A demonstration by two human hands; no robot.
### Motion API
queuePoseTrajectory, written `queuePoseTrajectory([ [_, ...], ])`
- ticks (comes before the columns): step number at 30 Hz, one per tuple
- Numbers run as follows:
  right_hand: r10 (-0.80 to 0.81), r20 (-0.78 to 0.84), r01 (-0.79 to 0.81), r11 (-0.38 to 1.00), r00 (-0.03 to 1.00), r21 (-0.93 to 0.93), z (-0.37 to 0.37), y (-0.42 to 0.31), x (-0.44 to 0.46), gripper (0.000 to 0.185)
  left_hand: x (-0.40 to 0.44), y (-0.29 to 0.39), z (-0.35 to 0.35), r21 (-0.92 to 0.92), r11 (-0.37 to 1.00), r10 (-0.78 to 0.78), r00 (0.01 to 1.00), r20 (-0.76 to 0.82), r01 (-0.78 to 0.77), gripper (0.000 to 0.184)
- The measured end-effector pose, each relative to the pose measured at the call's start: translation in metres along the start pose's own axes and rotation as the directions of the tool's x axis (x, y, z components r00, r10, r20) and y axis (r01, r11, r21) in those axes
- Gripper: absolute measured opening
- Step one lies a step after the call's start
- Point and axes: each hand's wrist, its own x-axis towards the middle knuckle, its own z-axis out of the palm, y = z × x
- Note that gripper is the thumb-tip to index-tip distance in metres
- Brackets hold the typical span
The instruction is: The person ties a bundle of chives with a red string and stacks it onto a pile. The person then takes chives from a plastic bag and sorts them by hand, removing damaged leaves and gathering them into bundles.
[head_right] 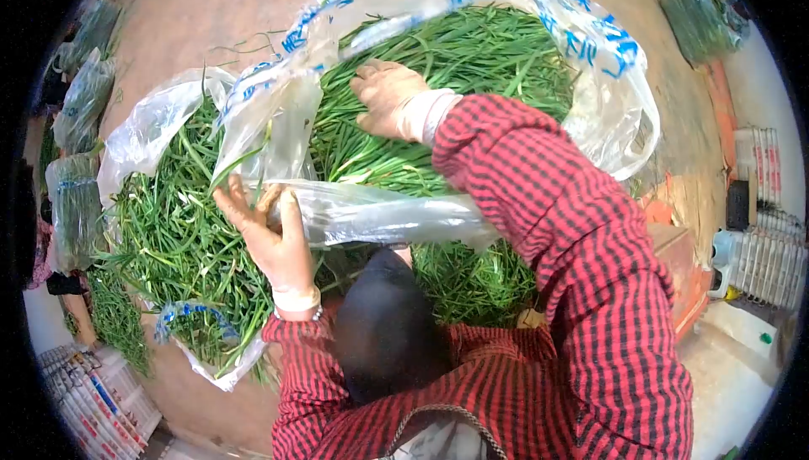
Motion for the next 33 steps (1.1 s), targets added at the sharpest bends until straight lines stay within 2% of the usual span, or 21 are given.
queuePoseTrajectory([
  [2, 0.173, 0.285, -0.168, 0.985, 0.943, -0.042, 0.003, 0.001, 0.020, 0.068, -0.001, -0.004, 0.000, -0.029, 1.000, 0.005, 0.999, -0.053, -0.007, 0.089],
  [3, 0.153, 0.183, -0.133, 0.984, 0.971, -0.115, 0.016, 0.007, 0.029, 0.072, 0.000, -0.008, -0.001, -0.016, 0.999, 0.033, 0.998, -0.053, -0.034, 0.088],
  [4, 0.181, 0.054, -0.178, 0.982, 0.982, -0.061, 0.034, 0.006, 0.041, 0.070, 0.003, -0.015, 0.001, 0.000, 0.996, 0.090, 0.993, -0.074, -0.090, 0.088],
  [5, 0.221, 0.201, -0.213, 0.975, 0.954, -0.062, 0.048, 0.011, 0.048, 0.068, 0.003, -0.016, 0.003, -0.032, 0.997, 0.074, 0.995, -0.067, -0.076, 0.088],
  [7, 0.237, 0.277, -0.242, 0.970, 0.931, -0.015, 0.055, 0.012, 0.059, 0.068, 0.008, -0.017, 0.007, -0.049, 0.996, 0.066, 0.996, -0.053, -0.069, 0.090],
  [14, 0.084, 0.341, -0.153, 0.972, 0.936, 0.181, 0.037, 0.038, 0.043, 0.066, 0.021, -0.041, 0.011, -0.035, 0.998, -0.044, 0.999, -0.007, 0.044, 0.090],
  [19, 0.025, 0.366, -0.118, 0.965, 0.930, 0.234, 0.024, 0.045, 0.032, 0.065, 0.026, -0.042, 0.012, -0.020, 0.997, -0.069, 0.997, 0.039, 0.069, 0.091],
  [22, 0.006, 0.383, -0.109, 0.963, 0.924, 0.248, 0.021, 0.046, 0.030, 0.064, 0.028, -0.052, 0.012, -0.014, 0.999, -0.043, 0.999, 0.019, 0.043, 0.081],
  [24, -0.004, 0.391, -0.106, 0.960, 0.920, 0.259, 0.019, 0.048, 0.028, 0.064, 0.030, -0.058, 0.007, 0.174, 0.983, 0.036, 0.992, 0.119, -0.056, 0.062],
  [25, -0.010, 0.394, -0.103, 0.959, 0.919, 0.265, 0.017, 0.048, 0.026, 0.064, 0.031, -0.053, 0.008, 0.176, 0.983, 0.028, 0.993, 0.116, -0.048, 0.039],
  [26, -0.016, 0.395, -0.097, 0.959, 0.919, 0.266, 0.016, 0.050, 0.026, 0.064, 0.032, -0.048, 0.007, 0.175, 0.984, 0.024, 0.993, 0.116, -0.044, 0.039],
  [28, -0.028, 0.397, -0.086, 0.960, 0.917, 0.265, 0.014, 0.050, 0.022, 0.063, 0.032, -0.039, 0.007, 0.029, 0.999, -0.022, 0.982, 0.185, 0.017, 0.026],
  [29, -0.032, 0.395, -0.082, 0.960, 0.918, 0.267, 0.013, 0.049, 0.021, 0.063, 0.034, -0.031, 0.007, 0.035, 0.998, -0.065, 0.975, 0.214, 0.059, 0.018],
  [30, -0.035, 0.395, -0.079, 0.960, 0.918, 0.267, 0.012, 0.050, 0.021, 0.063, 0.038, -0.024, 0.007, 0.037, 0.998, -0.066, 0.974, 0.216, 0.060, 0.018],
  [32, -0.036, 0.394, -0.076, 0.961, 0.919, 0.265, 0.012, 0.051, 0.021, 0.063, 0.048, -0.007, 0.010, -0.077, 0.991, -0.053, 0.854, 0.517, 0.108, 0.017],
  [33, -0.037, 0.395, -0.076, 0.961, 0.918, 0.267, 0.013, 0.049, 0.021, 0.063, 0.056, 0.001, 0.015, -0.085, 0.988, -0.048, 0.790, 0.611, 0.125, 0.016],
])
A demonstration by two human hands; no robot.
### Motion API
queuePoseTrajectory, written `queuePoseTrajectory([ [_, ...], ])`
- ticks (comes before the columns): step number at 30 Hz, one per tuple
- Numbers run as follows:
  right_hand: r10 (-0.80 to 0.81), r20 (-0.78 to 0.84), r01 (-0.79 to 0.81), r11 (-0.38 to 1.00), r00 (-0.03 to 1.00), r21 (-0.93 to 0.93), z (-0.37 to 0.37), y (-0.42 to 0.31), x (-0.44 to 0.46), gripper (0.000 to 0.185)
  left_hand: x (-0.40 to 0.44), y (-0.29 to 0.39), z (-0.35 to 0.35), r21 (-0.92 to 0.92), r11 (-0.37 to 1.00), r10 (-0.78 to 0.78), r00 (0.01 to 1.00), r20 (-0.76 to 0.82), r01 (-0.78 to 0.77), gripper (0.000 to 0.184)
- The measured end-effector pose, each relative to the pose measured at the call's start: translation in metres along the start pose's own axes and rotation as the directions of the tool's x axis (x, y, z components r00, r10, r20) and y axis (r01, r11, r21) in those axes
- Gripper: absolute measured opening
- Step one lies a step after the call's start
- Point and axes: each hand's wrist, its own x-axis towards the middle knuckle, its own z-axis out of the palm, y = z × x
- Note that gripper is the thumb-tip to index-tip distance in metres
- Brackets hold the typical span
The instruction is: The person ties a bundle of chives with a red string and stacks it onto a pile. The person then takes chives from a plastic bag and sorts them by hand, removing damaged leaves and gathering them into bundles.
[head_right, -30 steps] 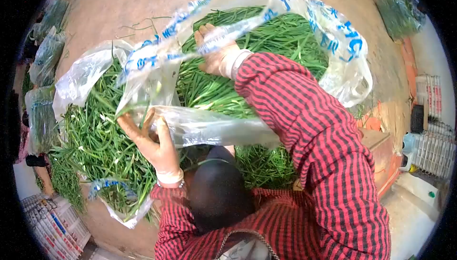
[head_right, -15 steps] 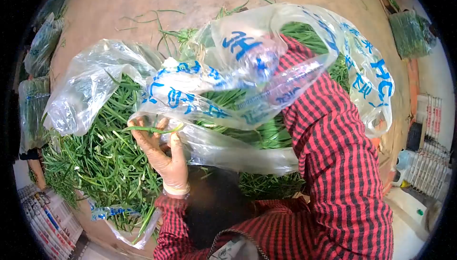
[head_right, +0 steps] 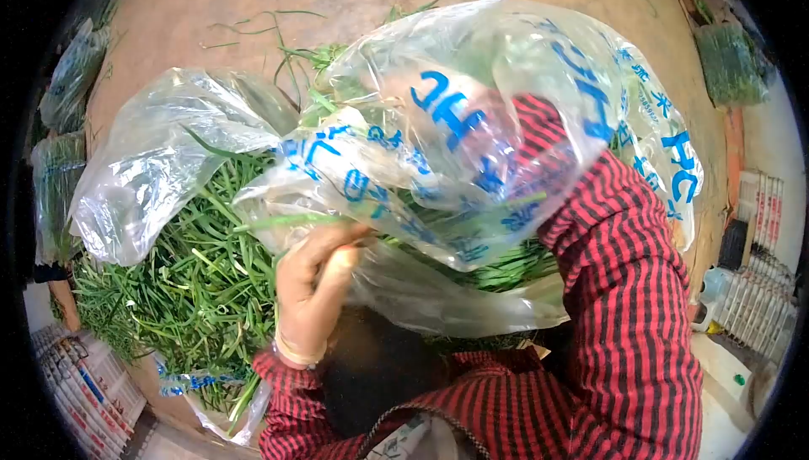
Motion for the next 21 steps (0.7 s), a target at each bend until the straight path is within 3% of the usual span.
queuePoseTrajectory([
  [1, 0.003, 0.001, -0.003, 1.000, 1.000, 0.001, 0.002, -0.001, 0.003, 0.063, 0.006, 0.000, 0.002, 0.001, 1.000, 0.001, 1.000, 0.000, -0.001, 0.016],
  [2, 0.009, -0.002, -0.009, 1.000, 1.000, -0.005, 0.006, -0.002, 0.007, 0.063, 0.013, -0.002, 0.003, 0.341, 0.894, 0.278, 0.957, 0.084, -0.290, 0.014],
  [3, 0.024, -0.007, -0.024, 1.000, 1.000, 0.000, 0.009, -0.003, 0.013, 0.062, 0.023, -0.003, 0.007, 0.603, 0.598, 0.487, 0.837, 0.250, -0.528, 0.013],
  [4, 0.052, -0.012, -0.052, 0.998, 0.999, 0.023, 0.014, -0.007, 0.022, 0.062, 0.043, -0.014, 0.019, 0.376, 0.838, 0.423, 0.906, 0.012, -0.396, 0.016],
  [5, 0.088, -0.020, -0.087, 0.994, 0.996, 0.063, 0.020, -0.009, 0.032, 0.062, 0.054, -0.043, 0.021, 0.577, 0.727, 0.481, 0.876, -0.044, -0.371, 0.027],
  [6, 0.172, -0.007, -0.167, 0.963, 0.985, 0.213, 0.029, -0.009, 0.043, 0.062, 0.078, -0.010, 0.001, 0.438, 0.878, -0.263, 0.959, 0.104, 0.193, 0.040],
  [7, 0.280, 0.038, -0.268, 0.857, 0.959, 0.440, 0.037, -0.006, 0.053, 0.062, 0.086, -0.017, 0.006, 0.387, 0.922, 0.117, 0.971, -0.207, -0.029, 0.050],
  [8, 0.381, 0.110, -0.357, 0.674, 0.918, 0.647, 0.043, -0.004, 0.060, 0.062, 0.095, -0.019, -0.005, 0.211, 0.975, 0.130, 0.939, -0.318, -0.064, 0.050],
  [9, 0.372, 0.133, -0.366, 0.676, 0.919, 0.640, 0.040, -0.004, 0.061, 0.062, 0.103, -0.020, -0.016, 0.030, 0.989, 0.142, 0.894, -0.426, -0.143, 0.051],
  [10, 0.246, 0.079, -0.258, 0.934, 0.966, 0.246, 0.024, -0.008, 0.045, 0.056, 0.112, -0.021, -0.027, -0.121, 0.961, 0.152, 0.836, -0.527, -0.251, 0.053],
  [11, 0.104, 0.091, -0.084, 0.975, 0.990, -0.204, 0.006, -0.012, 0.033, 0.051, 0.116, -0.027, -0.045, -0.209, 0.966, 0.015, 0.843, -0.537, -0.151, 0.056],
  [13, 0.279, 0.216, -0.268, 0.960, 0.936, -0.080, -0.027, -0.015, 0.019, 0.061, 0.113, -0.027, -0.055, -0.393, 0.914, -0.135, 0.835, -0.533, -0.102, 0.053],
  [14, 0.217, 0.144, -0.222, 0.975, 0.966, 0.023, -0.014, 0.010, 0.012, 0.065, 0.113, -0.038, -0.059, -0.391, 0.914, -0.131, 0.834, -0.535, -0.107, 0.053],
  [16, 0.130, -0.061, -0.114, 0.970, 0.990, 0.213, -0.022, 0.027, -0.017, 0.071, 0.114, -0.066, -0.065, -0.629, 0.772, -0.271, 0.846, -0.458, -0.094, 0.041],
  [17, 0.107, -0.188, -0.048, 0.955, 0.976, 0.293, -0.043, 0.015, -0.037, 0.074, 0.110, -0.063, -0.063, -0.629, 0.772, -0.270, 0.846, -0.461, -0.096, 0.041],
  [18, 0.004, -0.318, 0.154, 0.869, 0.948, 0.471, -0.047, 0.016, -0.049, 0.076, 0.103, -0.055, -0.057, -0.679, 0.729, -0.245, 0.892, -0.380, -0.089, 0.039],
  [19, 0.004, -0.326, 0.206, 0.769, 0.945, 0.605, -0.042, 0.018, -0.052, 0.074, 0.095, -0.044, -0.050, -0.724, 0.686, -0.212, 0.931, -0.298, -0.075, 0.036],
  [20, -0.007, -0.380, 0.247, 0.771, 0.925, 0.587, -0.042, 0.019, -0.057, 0.069, 0.084, -0.030, -0.041, -0.540, 0.834, -0.019, 0.973, -0.229, -0.111, 0.035],
  [21, -0.018, -0.435, 0.289, 0.771, 0.900, 0.567, -0.045, 0.014, -0.062, 0.064, 0.085, -0.041, -0.021, -0.364, 0.867, 0.187, 0.900, -0.393, -0.339, 0.028],
])
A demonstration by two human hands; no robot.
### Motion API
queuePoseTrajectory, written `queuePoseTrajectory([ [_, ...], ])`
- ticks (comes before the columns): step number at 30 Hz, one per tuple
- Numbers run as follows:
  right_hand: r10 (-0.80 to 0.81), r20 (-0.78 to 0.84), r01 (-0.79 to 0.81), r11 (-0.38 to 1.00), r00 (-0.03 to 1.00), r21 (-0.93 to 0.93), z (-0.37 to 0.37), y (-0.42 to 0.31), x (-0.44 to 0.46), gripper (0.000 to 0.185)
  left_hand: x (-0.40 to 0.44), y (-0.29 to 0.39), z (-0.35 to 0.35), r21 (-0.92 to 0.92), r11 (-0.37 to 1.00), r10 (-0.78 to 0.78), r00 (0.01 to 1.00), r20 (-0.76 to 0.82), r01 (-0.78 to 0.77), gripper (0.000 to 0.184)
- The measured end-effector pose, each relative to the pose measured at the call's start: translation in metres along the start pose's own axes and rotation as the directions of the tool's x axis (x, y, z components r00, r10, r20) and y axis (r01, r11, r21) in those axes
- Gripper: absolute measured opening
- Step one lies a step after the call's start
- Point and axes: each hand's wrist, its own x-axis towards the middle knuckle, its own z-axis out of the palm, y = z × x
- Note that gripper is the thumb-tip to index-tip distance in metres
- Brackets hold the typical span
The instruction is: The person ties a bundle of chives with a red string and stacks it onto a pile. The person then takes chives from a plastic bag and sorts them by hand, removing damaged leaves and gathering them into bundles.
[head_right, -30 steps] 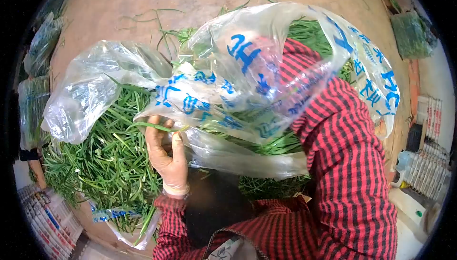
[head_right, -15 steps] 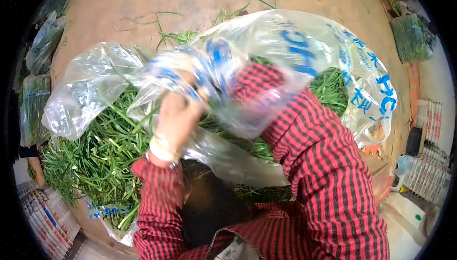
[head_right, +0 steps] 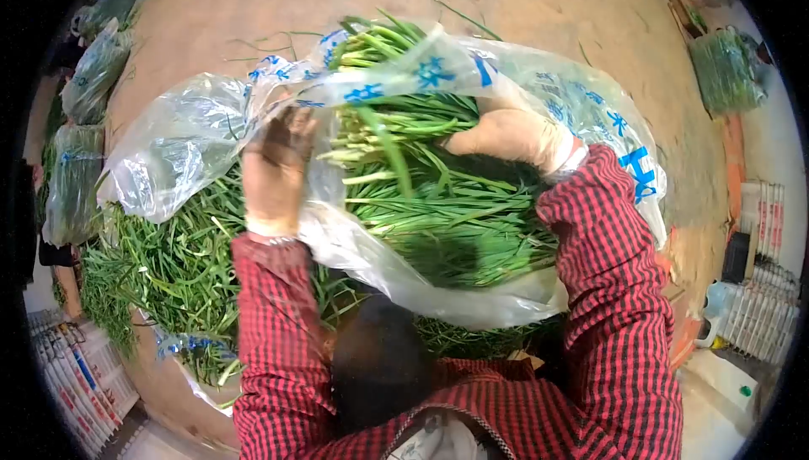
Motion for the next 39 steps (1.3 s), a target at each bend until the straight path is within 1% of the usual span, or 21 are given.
queuePoseTrajectory([
  [2, 0.110, 0.075, -0.106, 0.993, 0.991, -0.053, 0.001, 0.001, -0.005, 0.056, -0.022, -0.012, 0.017, -0.542, 0.805, -0.367, 0.920, -0.140, 0.239, 0.033],
  [3, 0.240, 0.193, -0.250, 0.968, 0.952, 0.030, 0.004, -0.001, -0.004, 0.054, -0.038, -0.013, 0.031, -0.698, 0.674, -0.409, 0.909, -0.080, 0.242, 0.044],
  [4, 0.529, 0.330, -0.512, 0.846, 0.781, -0.145, 0.005, -0.017, 0.002, 0.058, -0.044, -0.017, 0.044, -0.776, 0.537, -0.621, 0.777, -0.099, 0.331, 0.052],
  [5, 0.296, 0.310, -0.169, 0.910, 0.903, -0.378, 0.018, -0.006, 0.001, 0.063, -0.048, -0.017, 0.043, -0.777, 0.541, -0.618, 0.779, -0.105, 0.324, 0.052],
  [6, 0.038, 0.351, 0.184, 0.797, 0.935, -0.575, 0.031, 0.006, -0.001, 0.069, -0.053, -0.018, 0.043, -0.774, 0.535, -0.623, 0.777, -0.091, 0.339, 0.056],
  [7, -0.030, 0.321, 0.236, 0.741, 0.947, -0.629, 0.043, -0.006, -0.001, 0.087, -0.057, -0.018, 0.044, -0.770, 0.529, -0.629, 0.774, -0.074, 0.356, 0.060],
  [8, 0.036, 0.278, 0.139, 0.800, 0.960, -0.584, 0.048, -0.022, -0.001, 0.099, -0.059, -0.018, 0.046, -0.766, 0.522, -0.635, 0.770, -0.056, 0.375, 0.064],
  [10, -0.012, 0.264, 0.174, 0.783, 0.964, -0.597, 0.059, -0.040, 0.004, 0.111, -0.062, -0.014, 0.047, -0.886, 0.327, -0.481, 0.865, 0.144, 0.329, 0.062],
  [12, -0.031, 0.231, 0.171, 0.769, 0.973, -0.616, 0.075, -0.054, 0.005, 0.105, -0.069, -0.019, 0.050, -0.943, 0.134, -0.389, 0.892, 0.232, 0.304, 0.061],
  [13, -0.071, 0.240, 0.207, 0.766, 0.968, -0.609, 0.076, -0.060, 0.004, 0.105, -0.080, -0.013, 0.041, -0.899, 0.265, -0.231, 0.928, 0.292, 0.349, 0.061],
  [14, -0.109, 0.253, 0.244, 0.762, 0.961, -0.600, 0.078, -0.064, 0.002, 0.105, -0.080, 0.042, 0.071, -0.835, 0.462, -0.579, 0.815, -0.029, 0.299, 0.049],
  [16, -0.143, 0.192, 0.227, 0.799, 0.971, -0.557, 0.080, -0.075, -0.011, 0.099, -0.090, 0.065, 0.080, -0.804, 0.474, -0.621, 0.784, -0.016, 0.358, 0.054],
  [19, -0.189, 0.019, 0.174, 0.852, 0.982, -0.493, 0.072, -0.091, -0.039, 0.077, -0.109, 0.096, 0.100, -0.631, 0.638, -0.553, 0.833, 0.022, 0.441, 0.059],
  [20, -0.068, -0.018, 0.053, 0.896, 0.998, -0.441, 0.065, -0.098, -0.052, 0.076, -0.117, 0.103, 0.107, -0.594, 0.671, -0.510, 0.858, 0.063, 0.443, 0.060],
  [23, -0.117, -0.124, 0.047, 0.885, 0.985, -0.463, 0.050, -0.109, -0.092, 0.082, -0.132, 0.104, 0.128, -0.592, 0.680, -0.334, 0.901, 0.276, 0.433, 0.064],
  [31, -0.117, -0.103, 0.048, 0.856, 0.988, -0.515, 0.054, -0.112, -0.140, 0.081, -0.174, 0.136, 0.143, -0.483, 0.797, -0.273, 0.929, 0.248, 0.363, 0.052],
  [34, -0.216, -0.223, 0.076, 0.859, 0.951, -0.507, 0.066, -0.131, -0.148, 0.079, -0.186, 0.150, 0.143, -0.519, 0.794, -0.236, 0.947, 0.218, 0.317, 0.053],
  [35, 0.049, -0.264, -0.095, 0.982, 0.963, -0.164, 0.068, -0.132, -0.150, 0.076, -0.189, 0.155, 0.141, -0.538, 0.766, -0.287, 0.936, 0.203, 0.351, 0.054],
  [37, -0.142, -0.259, -0.020, 0.844, 0.955, -0.537, 0.063, -0.150, -0.161, 0.065, -0.194, 0.157, 0.142, -0.539, 0.771, -0.274, 0.940, 0.201, 0.340, 0.054],
  [38, 0.064, -0.222, -0.063, 0.998, 0.973, 0.012, 0.061, -0.149, -0.168, 0.061, -0.196, 0.154, 0.143, -0.522, 0.801, -0.211, 0.955, 0.209, 0.291, 0.053],
  [39, 0.267, -0.176, -0.130, 0.824, 0.948, 0.552, 0.060, -0.148, -0.175, 0.057, -0.198, 0.155, 0.142, -0.533, 0.747, -0.315, 0.917, 0.243, 0.398, 0.049],
])
